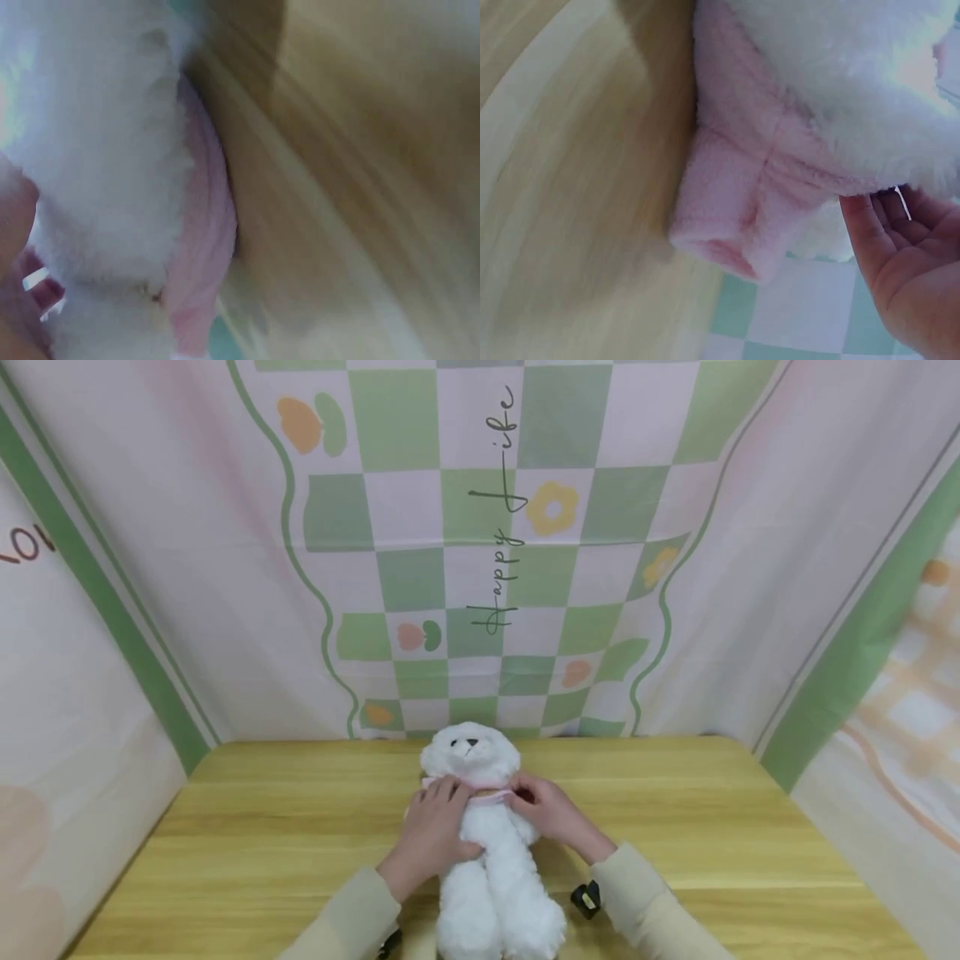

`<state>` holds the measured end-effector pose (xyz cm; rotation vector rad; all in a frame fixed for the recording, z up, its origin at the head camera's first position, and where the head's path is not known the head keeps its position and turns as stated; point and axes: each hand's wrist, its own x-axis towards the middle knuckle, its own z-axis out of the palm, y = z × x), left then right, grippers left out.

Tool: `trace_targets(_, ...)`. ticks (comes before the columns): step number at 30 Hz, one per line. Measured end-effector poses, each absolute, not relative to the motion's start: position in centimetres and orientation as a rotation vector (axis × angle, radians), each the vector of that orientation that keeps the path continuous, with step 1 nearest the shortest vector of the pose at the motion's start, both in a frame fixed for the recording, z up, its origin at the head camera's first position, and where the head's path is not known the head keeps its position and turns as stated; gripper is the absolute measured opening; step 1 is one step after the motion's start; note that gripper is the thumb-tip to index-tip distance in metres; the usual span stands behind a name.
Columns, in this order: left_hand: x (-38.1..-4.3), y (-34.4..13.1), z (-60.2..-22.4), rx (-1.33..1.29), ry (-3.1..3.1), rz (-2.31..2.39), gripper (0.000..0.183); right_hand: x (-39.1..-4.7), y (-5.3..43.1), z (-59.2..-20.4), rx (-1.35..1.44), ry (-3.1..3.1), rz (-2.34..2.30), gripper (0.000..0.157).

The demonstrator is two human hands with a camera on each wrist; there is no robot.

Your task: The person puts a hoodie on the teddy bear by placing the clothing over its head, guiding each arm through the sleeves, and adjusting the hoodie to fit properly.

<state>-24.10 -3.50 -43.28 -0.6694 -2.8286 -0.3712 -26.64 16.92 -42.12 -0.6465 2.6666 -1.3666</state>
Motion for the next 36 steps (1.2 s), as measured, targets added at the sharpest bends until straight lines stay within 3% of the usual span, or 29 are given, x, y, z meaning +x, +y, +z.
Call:
trace_targets(5,-23.4,-3.3,-44.2,-0.616,-2.712,-0.345,0.058,-26.1,16.6,-42.1,-0.785,2.766,-1.228,0.002)
trace_targets(8,-23.2,-3.5,-44.8,-0.64,-2.619,-0.382,0.057,-26.1,16.4,-42.1,-0.873,2.856,-1.148,0.01)
trace_targets(11,-23.3,-3.9,-45.1,-0.676,-2.53,-0.436,0.053,-26.1,16.3,-42.3,-0.919,2.922,-1.144,0.008)
trace_targets(14,-23.6,-4.4,-45.1,-0.696,-2.443,-0.524,0.038,-26.1,16.2,-42.6,-0.929,2.959,-1.181,0.003)
trace_targets(19,-24.6,-4.8,-44.4,-0.678,-2.423,-0.609,0.016,-26.7,16.2,-42.9,-0.834,2.895,-1.316,0.013)
trace_targets(26,-25.8,-4.6,-43.1,-0.643,-2.643,-0.688,0.015,-27.2,16.8,-42.4,-0.639,2.588,-1.481,0.034)
trace_targets(32,-25.8,-4.3,-43.5,-0.652,-2.574,-0.65,0.013,-26.7,16.8,-42.5,-0.687,2.629,-1.416,0.019)
trace_targets(36,-25.6,-4.1,-43.7,-0.64,-2.507,-0.611,0.012,-26.5,16.5,-42.9,-0.735,2.784,-1.416,0.025)
